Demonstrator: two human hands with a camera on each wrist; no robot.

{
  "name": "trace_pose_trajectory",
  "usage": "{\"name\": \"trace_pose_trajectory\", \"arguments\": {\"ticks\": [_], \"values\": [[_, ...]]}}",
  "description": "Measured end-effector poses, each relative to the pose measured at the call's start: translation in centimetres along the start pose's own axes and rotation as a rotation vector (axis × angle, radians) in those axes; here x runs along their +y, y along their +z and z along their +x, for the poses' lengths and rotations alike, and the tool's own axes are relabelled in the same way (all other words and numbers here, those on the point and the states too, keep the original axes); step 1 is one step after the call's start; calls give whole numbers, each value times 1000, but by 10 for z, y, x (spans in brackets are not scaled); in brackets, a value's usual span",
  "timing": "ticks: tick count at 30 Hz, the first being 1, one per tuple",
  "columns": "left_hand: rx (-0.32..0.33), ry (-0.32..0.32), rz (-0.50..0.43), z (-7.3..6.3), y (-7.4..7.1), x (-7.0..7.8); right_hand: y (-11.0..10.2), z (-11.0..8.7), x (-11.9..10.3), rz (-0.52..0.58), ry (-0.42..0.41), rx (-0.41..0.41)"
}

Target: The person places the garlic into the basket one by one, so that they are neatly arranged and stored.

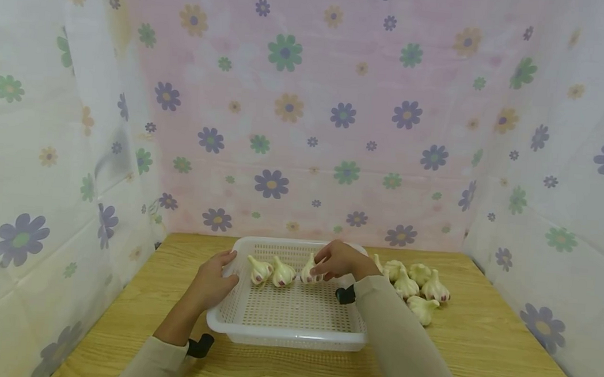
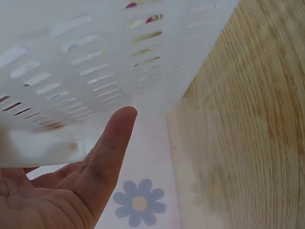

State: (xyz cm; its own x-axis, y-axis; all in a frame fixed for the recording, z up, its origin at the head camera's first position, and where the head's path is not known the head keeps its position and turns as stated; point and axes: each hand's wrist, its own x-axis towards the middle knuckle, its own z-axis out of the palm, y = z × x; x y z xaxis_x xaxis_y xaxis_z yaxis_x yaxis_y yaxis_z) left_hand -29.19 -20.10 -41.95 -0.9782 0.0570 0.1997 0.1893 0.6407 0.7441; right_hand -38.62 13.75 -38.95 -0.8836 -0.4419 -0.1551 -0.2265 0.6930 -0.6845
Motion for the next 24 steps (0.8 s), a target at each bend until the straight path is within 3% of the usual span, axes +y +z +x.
{"name": "trace_pose_trajectory", "arguments": {"ticks": [24], "values": [[-6, -8, -4, 1, -2, 1, 9, 8, 2, -31, 19, 11]]}}
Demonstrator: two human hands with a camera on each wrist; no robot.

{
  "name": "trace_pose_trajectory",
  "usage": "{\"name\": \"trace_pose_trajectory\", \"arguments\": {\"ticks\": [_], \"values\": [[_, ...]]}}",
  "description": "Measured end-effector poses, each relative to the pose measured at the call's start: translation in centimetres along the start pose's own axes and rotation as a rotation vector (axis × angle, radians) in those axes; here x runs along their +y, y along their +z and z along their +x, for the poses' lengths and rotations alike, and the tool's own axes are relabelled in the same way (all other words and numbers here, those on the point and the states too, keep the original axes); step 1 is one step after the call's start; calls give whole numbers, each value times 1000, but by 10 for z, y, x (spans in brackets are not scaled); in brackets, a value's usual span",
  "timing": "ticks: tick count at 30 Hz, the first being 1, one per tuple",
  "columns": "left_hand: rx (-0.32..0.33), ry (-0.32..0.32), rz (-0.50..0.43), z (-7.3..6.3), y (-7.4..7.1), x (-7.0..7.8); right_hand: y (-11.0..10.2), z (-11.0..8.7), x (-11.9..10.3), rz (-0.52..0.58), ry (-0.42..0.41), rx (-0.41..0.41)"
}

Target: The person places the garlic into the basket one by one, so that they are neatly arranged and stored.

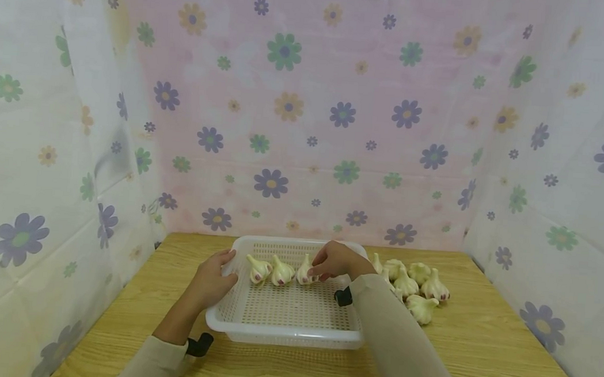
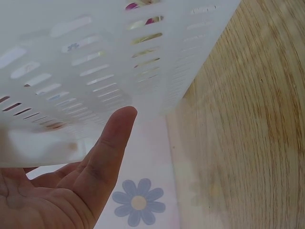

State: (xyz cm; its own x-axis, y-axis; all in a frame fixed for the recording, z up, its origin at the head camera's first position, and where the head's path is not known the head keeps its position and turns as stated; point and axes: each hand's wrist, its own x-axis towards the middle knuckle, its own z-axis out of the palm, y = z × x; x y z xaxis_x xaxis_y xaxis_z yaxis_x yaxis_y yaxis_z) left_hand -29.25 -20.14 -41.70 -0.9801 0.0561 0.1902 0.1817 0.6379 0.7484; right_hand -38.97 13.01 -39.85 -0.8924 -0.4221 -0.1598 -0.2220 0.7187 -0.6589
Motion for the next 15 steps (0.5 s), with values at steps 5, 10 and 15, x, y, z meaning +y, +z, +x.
{"name": "trace_pose_trajectory", "arguments": {"ticks": [5, 10, 15], "values": [[3, 3, 9, 0, 1, -2, 0, 1, 0, -4, -12, -3], [5, 0, 18, -4, -1, -2, 1, 2, 0, -20, -27, -17], [0, 14, 7, -2, 0, 0, -1, 1, 3, -29, -20, -7]]}}
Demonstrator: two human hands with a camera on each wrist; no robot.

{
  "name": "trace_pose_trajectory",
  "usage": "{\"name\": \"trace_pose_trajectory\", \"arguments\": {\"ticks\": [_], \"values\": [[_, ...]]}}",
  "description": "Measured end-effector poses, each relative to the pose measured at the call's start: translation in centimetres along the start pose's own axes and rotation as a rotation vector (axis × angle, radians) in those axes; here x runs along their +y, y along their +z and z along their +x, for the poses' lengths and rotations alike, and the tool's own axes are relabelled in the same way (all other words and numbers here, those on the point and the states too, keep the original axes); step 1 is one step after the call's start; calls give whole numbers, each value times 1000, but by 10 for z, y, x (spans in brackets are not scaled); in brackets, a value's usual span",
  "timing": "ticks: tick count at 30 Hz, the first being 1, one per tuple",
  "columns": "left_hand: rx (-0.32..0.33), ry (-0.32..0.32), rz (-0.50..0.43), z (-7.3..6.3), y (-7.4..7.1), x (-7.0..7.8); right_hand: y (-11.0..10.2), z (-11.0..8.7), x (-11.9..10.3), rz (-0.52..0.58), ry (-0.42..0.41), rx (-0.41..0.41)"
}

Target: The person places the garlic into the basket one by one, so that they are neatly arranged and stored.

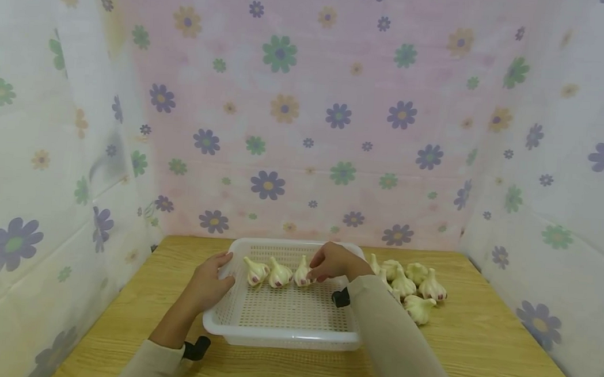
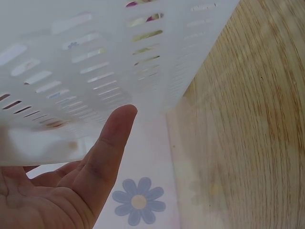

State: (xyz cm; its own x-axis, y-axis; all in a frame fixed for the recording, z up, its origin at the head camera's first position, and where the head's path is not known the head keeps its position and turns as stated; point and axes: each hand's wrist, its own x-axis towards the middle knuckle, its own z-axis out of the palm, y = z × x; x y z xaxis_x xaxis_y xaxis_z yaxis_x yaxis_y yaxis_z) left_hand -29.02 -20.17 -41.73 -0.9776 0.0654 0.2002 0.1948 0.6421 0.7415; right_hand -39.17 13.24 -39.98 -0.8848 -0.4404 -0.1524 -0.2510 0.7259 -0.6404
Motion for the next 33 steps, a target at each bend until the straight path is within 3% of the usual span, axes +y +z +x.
{"name": "trace_pose_trajectory", "arguments": {"ticks": [12, 33], "values": [[3, 6, -18, 2, 0, -2, -7, -4, -8, -119, -25, 36], [21, 1, -1, 2, 1, -1, -31, -29, -24, -169, -120, 97]]}}
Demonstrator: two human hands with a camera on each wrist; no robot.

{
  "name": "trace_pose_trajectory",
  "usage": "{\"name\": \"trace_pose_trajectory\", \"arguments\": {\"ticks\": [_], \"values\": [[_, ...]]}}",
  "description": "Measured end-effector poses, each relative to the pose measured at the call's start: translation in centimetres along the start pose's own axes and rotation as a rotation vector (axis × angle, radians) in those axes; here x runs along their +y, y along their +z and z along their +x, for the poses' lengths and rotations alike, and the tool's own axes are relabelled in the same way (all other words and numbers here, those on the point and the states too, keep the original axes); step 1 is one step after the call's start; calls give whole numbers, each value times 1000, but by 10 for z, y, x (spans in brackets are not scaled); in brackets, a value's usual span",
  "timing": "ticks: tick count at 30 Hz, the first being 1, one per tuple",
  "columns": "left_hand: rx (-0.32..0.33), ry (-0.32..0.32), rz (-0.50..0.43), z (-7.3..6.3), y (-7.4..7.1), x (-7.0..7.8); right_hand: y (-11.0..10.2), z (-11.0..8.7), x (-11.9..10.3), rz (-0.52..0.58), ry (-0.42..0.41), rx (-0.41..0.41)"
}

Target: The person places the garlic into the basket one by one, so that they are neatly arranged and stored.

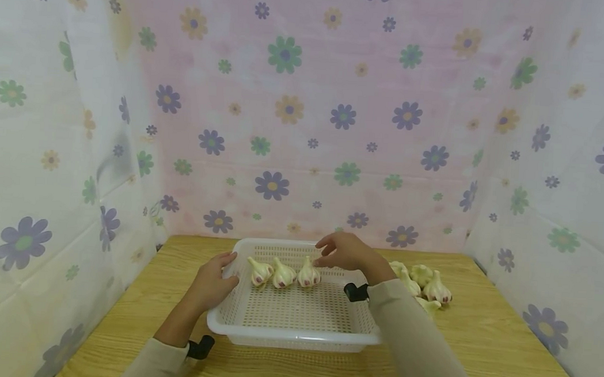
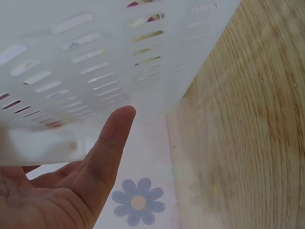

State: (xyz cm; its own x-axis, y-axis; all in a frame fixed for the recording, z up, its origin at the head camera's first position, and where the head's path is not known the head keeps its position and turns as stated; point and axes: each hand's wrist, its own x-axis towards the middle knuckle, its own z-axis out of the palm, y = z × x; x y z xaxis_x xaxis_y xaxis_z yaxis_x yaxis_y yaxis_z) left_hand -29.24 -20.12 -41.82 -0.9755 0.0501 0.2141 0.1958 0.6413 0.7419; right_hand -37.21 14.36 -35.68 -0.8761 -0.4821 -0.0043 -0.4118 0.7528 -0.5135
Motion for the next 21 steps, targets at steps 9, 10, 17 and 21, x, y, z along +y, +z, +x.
{"name": "trace_pose_trajectory", "arguments": {"ticks": [9, 10, 17, 21], "values": [[-5, -8, -7, 1, 0, 0, -16, -23, 4, 43, -67, 52], [-5, -9, -6, 1, 0, 0, -17, -26, 5, 45, -68, 61], [-4, -8, -3, 1, 0, 0, -25, -48, 16, 80, -99, 100], [-8, -11, -6, 0, -1, 0, -29, -61, 24, 106, -107, 112]]}}
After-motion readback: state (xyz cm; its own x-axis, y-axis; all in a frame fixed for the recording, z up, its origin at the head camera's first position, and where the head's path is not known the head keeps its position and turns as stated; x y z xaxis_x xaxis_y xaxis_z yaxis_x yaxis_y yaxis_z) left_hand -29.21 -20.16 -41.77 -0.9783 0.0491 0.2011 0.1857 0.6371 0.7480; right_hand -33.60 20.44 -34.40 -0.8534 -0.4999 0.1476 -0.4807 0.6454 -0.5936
